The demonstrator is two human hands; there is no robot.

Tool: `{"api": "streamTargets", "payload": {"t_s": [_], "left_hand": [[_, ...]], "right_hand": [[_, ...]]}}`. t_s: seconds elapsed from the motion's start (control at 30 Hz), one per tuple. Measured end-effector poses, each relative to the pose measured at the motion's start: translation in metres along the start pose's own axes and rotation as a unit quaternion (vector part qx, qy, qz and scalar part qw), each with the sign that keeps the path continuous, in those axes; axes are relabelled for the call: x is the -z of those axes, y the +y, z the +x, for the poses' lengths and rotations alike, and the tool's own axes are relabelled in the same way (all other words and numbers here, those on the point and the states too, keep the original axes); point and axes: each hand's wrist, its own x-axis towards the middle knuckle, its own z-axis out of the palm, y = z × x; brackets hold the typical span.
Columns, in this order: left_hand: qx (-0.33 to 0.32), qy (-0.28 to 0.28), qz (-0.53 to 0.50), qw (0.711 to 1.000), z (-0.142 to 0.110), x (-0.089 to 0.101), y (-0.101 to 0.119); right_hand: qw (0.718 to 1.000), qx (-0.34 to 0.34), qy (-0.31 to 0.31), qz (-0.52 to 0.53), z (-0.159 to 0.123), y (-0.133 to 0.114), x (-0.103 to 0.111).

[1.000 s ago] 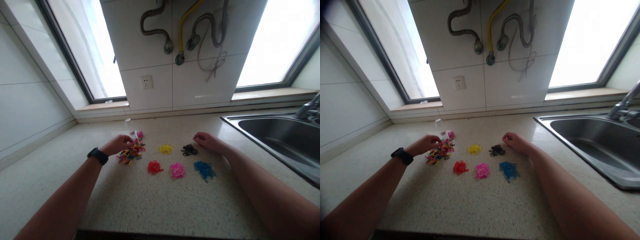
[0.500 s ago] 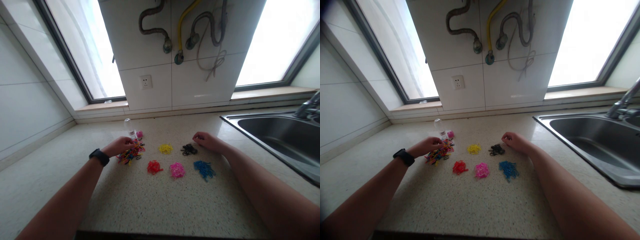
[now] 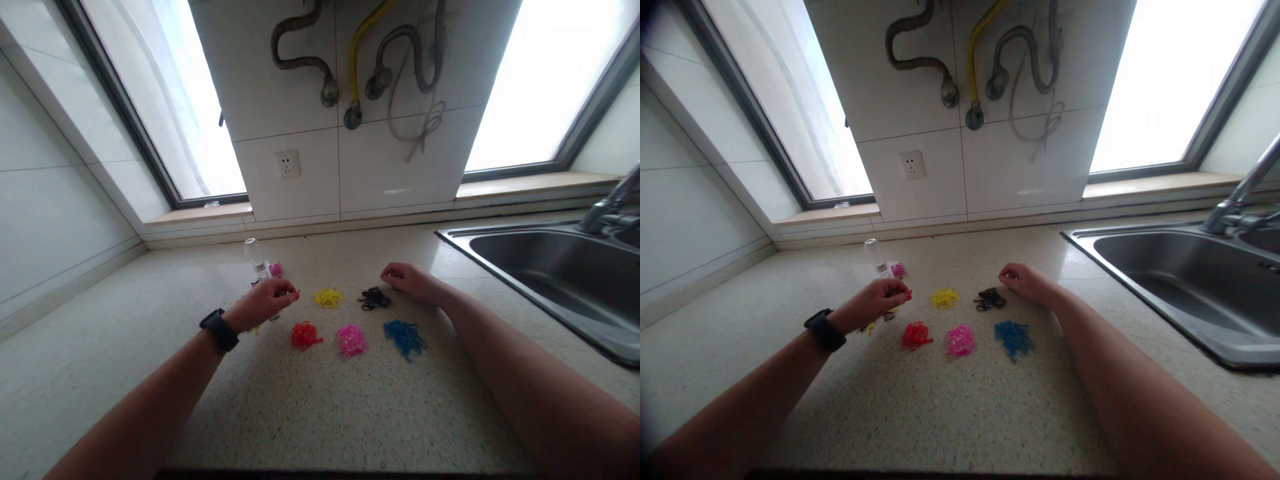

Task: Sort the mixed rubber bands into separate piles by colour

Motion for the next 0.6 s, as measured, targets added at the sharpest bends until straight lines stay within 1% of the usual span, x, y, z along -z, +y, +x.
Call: {"api": "streamTargets", "payload": {"t_s": [0.1,0.17,0.2,0.27,0.33,0.4,0.43,0.5,0.6], "left_hand": [[0.022,-0.035,-0.131,0.991,-0.009,-0.034,0.029],[0.028,-0.043,-0.204,0.978,-0.017,-0.053,0.043],[0.033,-0.038,-0.243,0.969,-0.021,-0.061,0.047],[0.043,-0.035,-0.342,0.938,-0.028,-0.075,0.054],[0.045,-0.049,-0.436,0.897,-0.034,-0.086,0.058],[0.044,-0.064,-0.492,0.867,-0.038,-0.094,0.060],[0.045,-0.064,-0.506,0.859,-0.039,-0.097,0.061],[0.047,-0.052,-0.522,0.850,-0.040,-0.103,0.060],[0.047,-0.027,-0.524,0.850,-0.039,-0.108,0.056]], "right_hand": [[1.000,0.016,0.009,0.017,-0.001,-0.005,-0.002],[0.999,0.034,0.024,0.034,-0.003,-0.014,-0.004],[0.997,0.043,0.032,0.047,-0.004,-0.020,-0.006],[0.993,0.062,0.040,0.094,-0.008,-0.036,-0.011],[0.982,0.070,0.040,0.172,-0.013,-0.056,-0.016],[0.967,0.072,0.011,0.243,-0.020,-0.077,-0.019],[0.961,0.073,-0.013,0.266,-0.024,-0.087,-0.020],[0.949,0.087,-0.061,0.296,-0.033,-0.106,-0.021],[0.934,0.130,-0.122,0.309,-0.045,-0.126,-0.024]]}}
